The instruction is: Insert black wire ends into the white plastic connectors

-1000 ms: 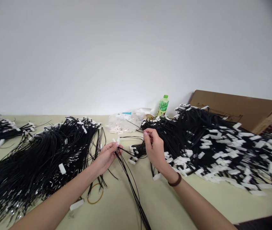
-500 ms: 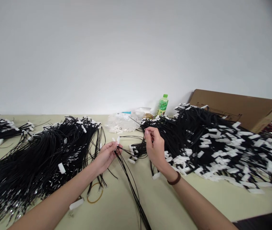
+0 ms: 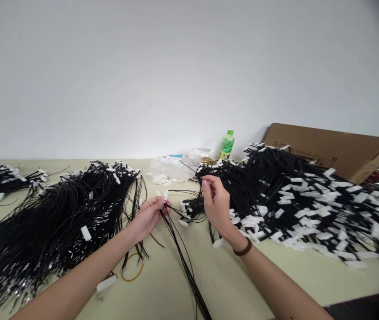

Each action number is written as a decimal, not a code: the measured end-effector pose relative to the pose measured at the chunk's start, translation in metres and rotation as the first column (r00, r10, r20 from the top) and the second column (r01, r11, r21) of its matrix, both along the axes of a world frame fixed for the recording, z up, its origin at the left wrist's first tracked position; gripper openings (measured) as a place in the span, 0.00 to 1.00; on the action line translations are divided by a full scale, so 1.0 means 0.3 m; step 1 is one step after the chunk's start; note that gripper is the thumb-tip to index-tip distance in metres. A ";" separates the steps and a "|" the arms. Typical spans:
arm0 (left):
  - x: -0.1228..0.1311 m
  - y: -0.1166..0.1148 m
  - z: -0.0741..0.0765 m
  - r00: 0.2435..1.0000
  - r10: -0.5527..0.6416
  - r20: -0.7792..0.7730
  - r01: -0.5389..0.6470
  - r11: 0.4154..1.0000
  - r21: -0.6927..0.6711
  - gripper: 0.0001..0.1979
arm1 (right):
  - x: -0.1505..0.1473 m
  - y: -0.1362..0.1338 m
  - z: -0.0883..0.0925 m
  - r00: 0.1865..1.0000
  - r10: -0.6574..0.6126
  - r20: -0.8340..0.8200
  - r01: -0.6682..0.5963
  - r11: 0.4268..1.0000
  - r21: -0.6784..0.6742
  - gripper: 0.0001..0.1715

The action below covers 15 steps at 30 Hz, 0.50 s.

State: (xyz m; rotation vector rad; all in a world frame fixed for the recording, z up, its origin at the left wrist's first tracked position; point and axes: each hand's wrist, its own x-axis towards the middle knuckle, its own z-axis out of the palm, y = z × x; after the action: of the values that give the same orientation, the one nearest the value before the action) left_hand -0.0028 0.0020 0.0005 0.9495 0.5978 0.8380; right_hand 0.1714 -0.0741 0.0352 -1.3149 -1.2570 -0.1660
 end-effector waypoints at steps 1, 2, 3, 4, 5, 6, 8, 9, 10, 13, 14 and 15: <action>-0.001 -0.001 0.000 1.000 -0.011 -0.005 0.011 1.000 0.011 0.10 | 0.000 0.000 0.000 1.000 0.001 0.006 -0.001 1.000 0.001 0.13; -0.001 -0.002 0.000 1.000 -0.019 -0.011 0.019 1.000 0.019 0.11 | -0.001 -0.001 0.000 1.000 0.001 0.015 -0.001 1.000 0.001 0.13; -0.002 -0.004 0.000 1.000 -0.023 -0.017 0.024 0.999 0.025 0.11 | -0.001 -0.001 0.000 1.000 0.002 0.028 -0.002 1.000 0.000 0.13; -0.002 -0.005 0.001 0.999 -0.025 -0.023 0.025 0.999 0.029 0.12 | -0.001 -0.002 -0.001 0.999 0.002 0.043 -0.002 1.000 -0.001 0.14; -0.002 -0.006 0.002 0.999 -0.025 -0.030 0.026 0.999 0.034 0.12 | -0.002 -0.002 -0.001 0.998 0.002 0.059 -0.002 1.000 -0.001 0.14; -0.002 -0.007 0.003 0.999 -0.024 -0.036 0.026 0.999 0.038 0.12 | -0.002 -0.002 -0.001 0.997 0.003 0.074 -0.003 1.000 -0.001 0.14; -0.001 -0.007 0.005 0.999 -0.027 -0.046 0.029 0.999 0.045 0.13 | -0.004 -0.003 -0.002 0.995 0.002 0.097 -0.002 1.000 -0.001 0.14; -0.001 -0.008 0.006 0.998 -0.028 -0.048 0.031 0.998 0.048 0.13 | -0.004 -0.003 -0.003 0.994 0.001 0.106 -0.001 1.000 -0.001 0.14; -0.001 -0.008 0.006 0.998 -0.029 -0.048 0.031 0.998 0.049 0.13 | -0.005 -0.003 -0.004 0.994 0.000 0.114 0.000 1.000 0.000 0.14; 0.000 -0.008 0.007 0.999 -0.031 -0.042 0.033 0.998 0.047 0.13 | -0.006 -0.004 -0.008 0.990 0.000 0.141 0.000 1.000 0.002 0.14; 0.000 -0.009 0.008 0.999 -0.030 -0.040 0.032 0.998 0.047 0.13 | -0.007 -0.004 -0.009 0.988 0.001 0.151 -0.001 1.000 0.000 0.14; 0.000 -0.009 0.008 0.999 -0.029 -0.039 0.031 0.998 0.047 0.12 | -0.008 -0.004 -0.011 0.987 0.001 0.161 0.000 1.000 -0.004 0.14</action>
State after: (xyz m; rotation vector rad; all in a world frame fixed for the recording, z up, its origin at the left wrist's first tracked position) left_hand -0.0027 -0.0008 0.0030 1.0174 0.5977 0.8115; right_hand 0.1691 -0.0753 0.0320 -1.3249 -1.3947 -0.2743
